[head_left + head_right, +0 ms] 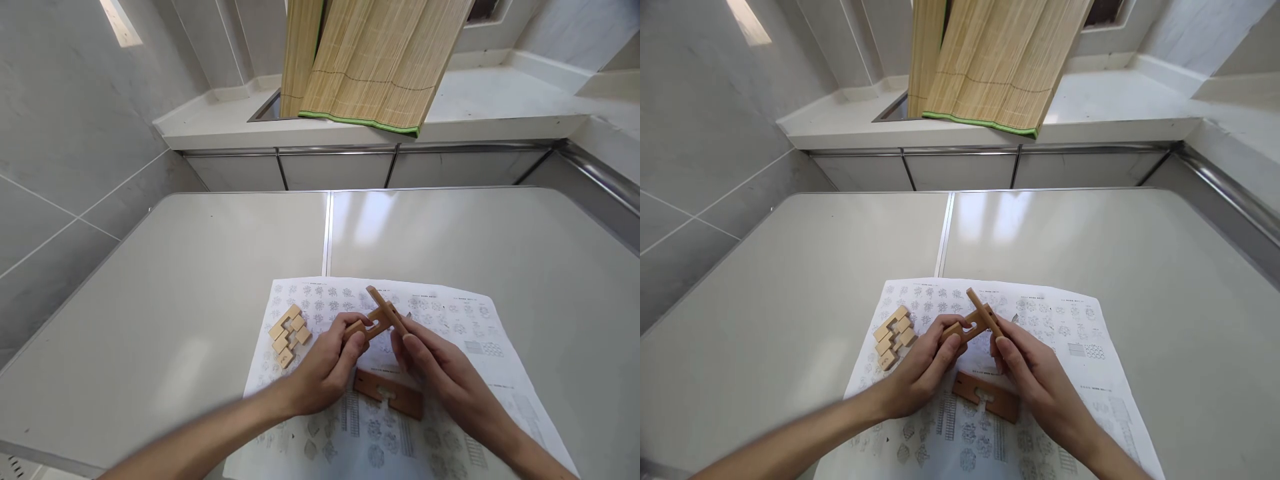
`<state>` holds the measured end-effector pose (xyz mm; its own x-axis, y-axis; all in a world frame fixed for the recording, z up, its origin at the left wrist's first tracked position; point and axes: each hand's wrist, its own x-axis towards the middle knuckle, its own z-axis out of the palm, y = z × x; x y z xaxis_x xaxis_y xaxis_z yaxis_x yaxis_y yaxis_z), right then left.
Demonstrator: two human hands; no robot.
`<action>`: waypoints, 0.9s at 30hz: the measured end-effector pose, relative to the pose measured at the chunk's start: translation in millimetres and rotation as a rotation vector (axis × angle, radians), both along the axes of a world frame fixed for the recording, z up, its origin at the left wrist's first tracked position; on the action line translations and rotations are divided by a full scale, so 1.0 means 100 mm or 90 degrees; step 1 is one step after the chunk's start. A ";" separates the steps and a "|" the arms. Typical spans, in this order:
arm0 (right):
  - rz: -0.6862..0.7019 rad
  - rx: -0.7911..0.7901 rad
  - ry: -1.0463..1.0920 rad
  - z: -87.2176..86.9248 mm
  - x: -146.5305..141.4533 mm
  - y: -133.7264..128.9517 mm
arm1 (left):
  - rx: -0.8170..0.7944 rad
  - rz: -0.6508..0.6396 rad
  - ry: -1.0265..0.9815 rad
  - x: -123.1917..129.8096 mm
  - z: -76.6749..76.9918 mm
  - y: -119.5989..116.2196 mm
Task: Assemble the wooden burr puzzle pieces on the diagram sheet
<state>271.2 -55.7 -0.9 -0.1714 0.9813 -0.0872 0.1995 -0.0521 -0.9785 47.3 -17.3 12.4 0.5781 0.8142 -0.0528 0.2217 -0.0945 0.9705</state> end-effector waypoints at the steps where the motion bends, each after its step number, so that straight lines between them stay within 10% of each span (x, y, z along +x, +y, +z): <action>1: -0.006 -0.015 0.019 0.02 0.00 0.00 | -0.008 -0.003 -0.012 0.00 -0.01 0.00; 8: -0.067 0.020 0.013 0.05 -0.03 -0.04 | 0.000 -0.005 -0.015 0.04 -0.02 0.01; 27: 0.124 0.029 -0.033 0.06 -0.08 -0.08 | 0.098 -0.070 0.094 -0.01 -0.06 0.00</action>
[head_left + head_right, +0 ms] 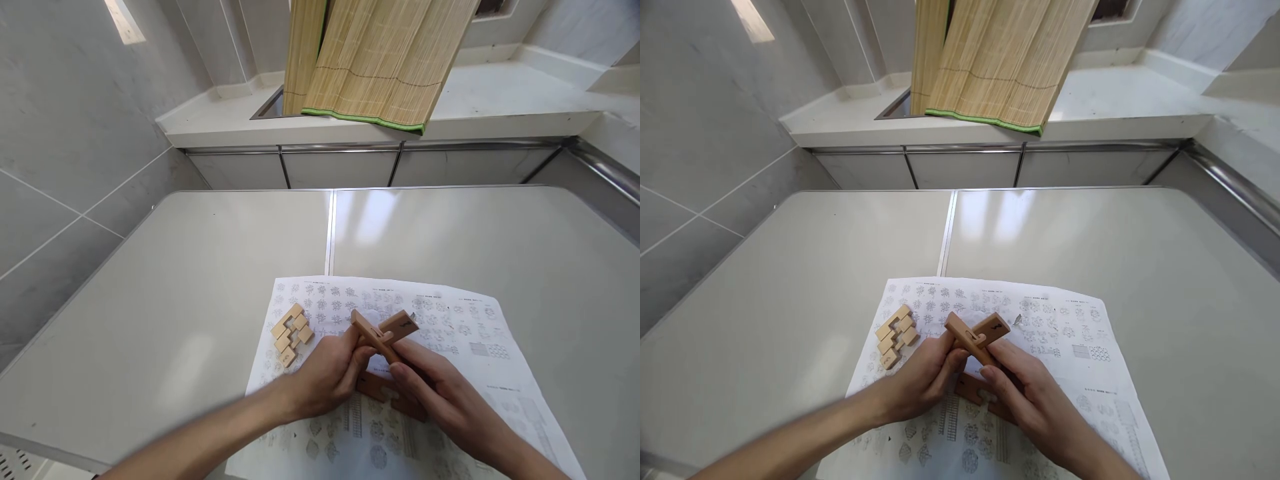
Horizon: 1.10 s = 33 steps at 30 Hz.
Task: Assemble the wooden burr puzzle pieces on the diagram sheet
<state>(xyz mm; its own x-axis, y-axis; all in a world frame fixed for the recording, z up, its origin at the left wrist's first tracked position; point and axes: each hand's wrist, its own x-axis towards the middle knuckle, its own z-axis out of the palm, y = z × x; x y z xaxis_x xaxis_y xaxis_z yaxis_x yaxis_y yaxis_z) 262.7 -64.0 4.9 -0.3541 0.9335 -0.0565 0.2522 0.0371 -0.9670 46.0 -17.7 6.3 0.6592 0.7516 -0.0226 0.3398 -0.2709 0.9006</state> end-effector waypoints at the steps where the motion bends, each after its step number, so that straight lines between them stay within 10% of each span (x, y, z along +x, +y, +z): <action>1: 0.002 0.000 -0.001 0.00 0.00 0.00 | -0.002 -0.001 0.004 0.00 0.00 0.00; 9: 0.025 0.017 -0.038 0.01 0.05 0.05 | -0.015 0.020 -0.048 0.00 0.01 -0.02; 15: 0.054 0.189 -0.185 -0.11 0.08 0.02 | -0.079 0.164 -0.112 0.02 -0.02 -0.03; 25: 0.127 0.374 -0.302 -0.20 0.07 0.03 | -0.061 0.158 -0.151 0.03 -0.06 -0.03; 33: 0.140 0.169 -0.057 -0.09 0.14 0.03 | -0.067 0.163 -0.113 0.05 0.00 -0.01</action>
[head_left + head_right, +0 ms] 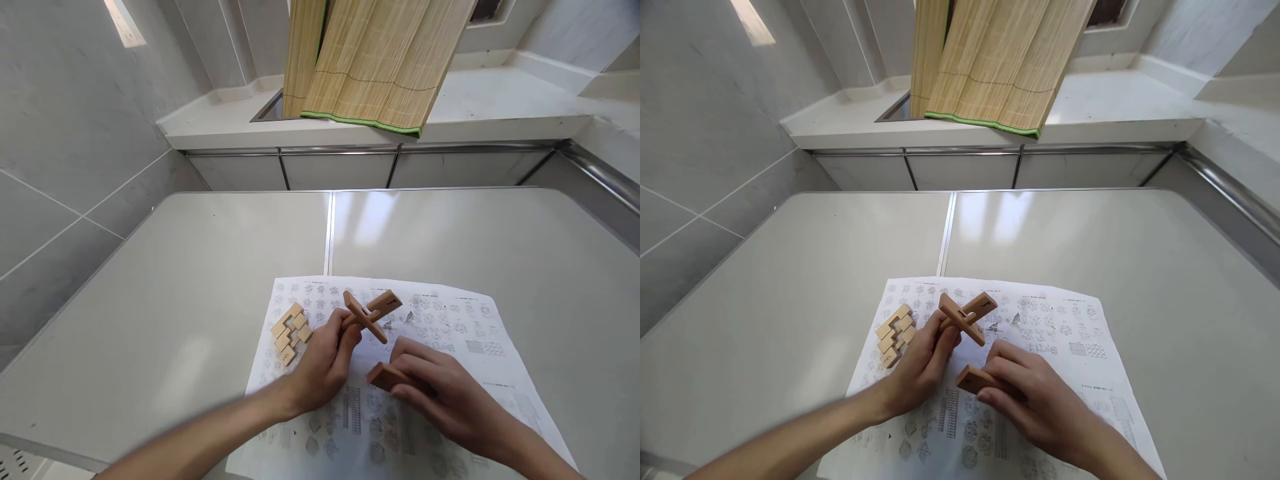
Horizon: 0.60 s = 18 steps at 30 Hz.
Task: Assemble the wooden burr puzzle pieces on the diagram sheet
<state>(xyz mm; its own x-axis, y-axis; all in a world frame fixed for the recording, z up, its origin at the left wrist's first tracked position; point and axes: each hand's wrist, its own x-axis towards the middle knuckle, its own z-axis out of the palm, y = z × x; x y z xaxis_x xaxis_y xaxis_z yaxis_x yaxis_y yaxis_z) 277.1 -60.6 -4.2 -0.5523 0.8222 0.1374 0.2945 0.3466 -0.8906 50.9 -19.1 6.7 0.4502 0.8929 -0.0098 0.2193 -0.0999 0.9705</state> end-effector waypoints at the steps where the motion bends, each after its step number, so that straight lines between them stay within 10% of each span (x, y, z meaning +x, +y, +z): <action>1: -0.012 -0.052 0.050 0.03 0.01 -0.01 | 0.002 -0.001 0.010 0.00 0.00 0.00; 10: -0.072 -0.490 0.360 0.18 0.17 0.00 | 0.043 0.000 0.047 0.00 -0.07 -0.03; 18: -0.021 -0.574 0.427 0.30 0.06 -0.03 | 0.177 -0.028 0.130 0.00 -0.07 -0.10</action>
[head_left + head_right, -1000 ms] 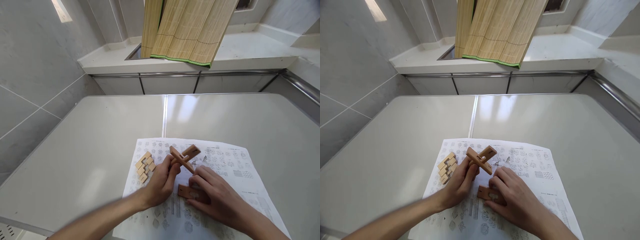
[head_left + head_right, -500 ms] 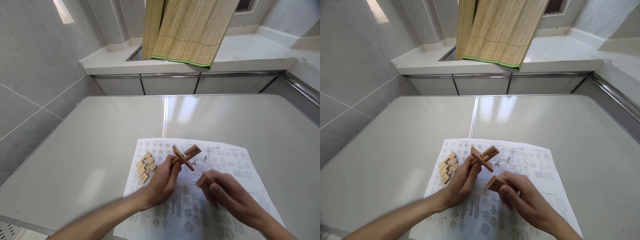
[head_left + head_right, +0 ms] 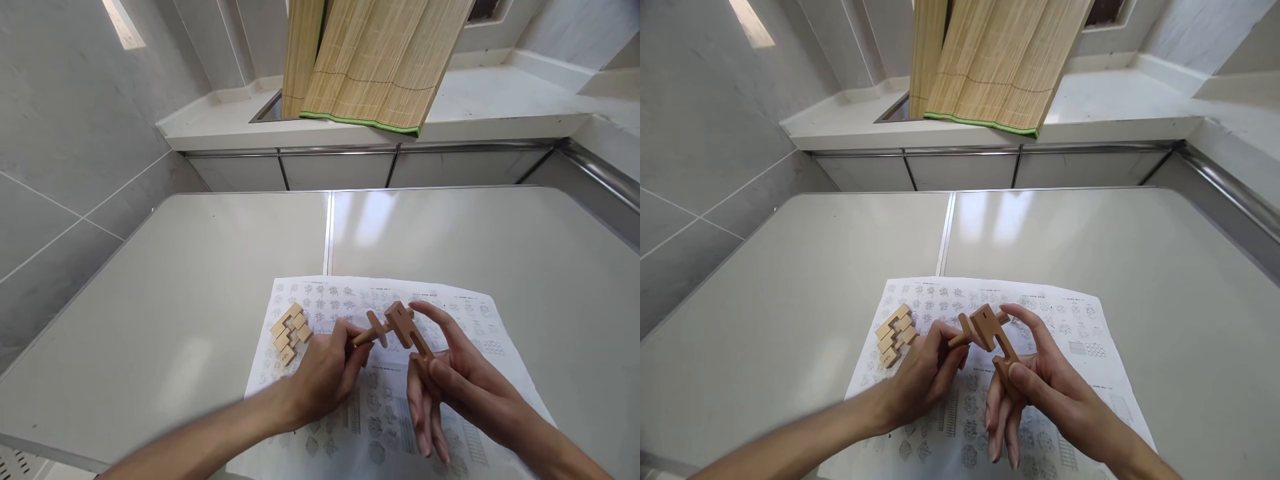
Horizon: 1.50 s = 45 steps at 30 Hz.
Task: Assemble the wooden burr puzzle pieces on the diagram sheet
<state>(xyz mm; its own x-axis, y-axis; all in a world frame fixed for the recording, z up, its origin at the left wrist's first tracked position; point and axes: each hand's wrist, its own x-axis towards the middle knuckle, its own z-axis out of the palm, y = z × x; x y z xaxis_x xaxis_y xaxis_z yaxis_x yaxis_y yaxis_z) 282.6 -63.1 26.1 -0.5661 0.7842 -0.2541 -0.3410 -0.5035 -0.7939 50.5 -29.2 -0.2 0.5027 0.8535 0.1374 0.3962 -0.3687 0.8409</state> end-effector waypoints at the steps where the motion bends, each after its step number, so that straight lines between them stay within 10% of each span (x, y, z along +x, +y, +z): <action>1: -0.004 -0.011 -0.019 0.03 -0.02 -0.01 | 0.030 -0.008 0.015 0.00 0.00 0.00; 18: 0.012 0.005 -0.092 0.02 -0.10 -0.12 | 0.286 -0.066 0.101 0.05 -0.02 -0.02; 45: 0.013 0.091 -0.156 -0.13 -0.12 -0.16 | 0.240 -0.082 -0.016 -0.01 -0.09 -0.01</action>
<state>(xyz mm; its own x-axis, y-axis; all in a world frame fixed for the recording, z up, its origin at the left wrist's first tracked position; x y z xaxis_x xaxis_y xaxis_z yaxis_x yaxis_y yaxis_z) 270.6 -79.4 12.8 -0.5182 0.8107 -0.2724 -0.1211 -0.3849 -0.9150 49.3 -29.9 -8.8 0.5945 0.6712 0.4427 0.3084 -0.6988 0.6454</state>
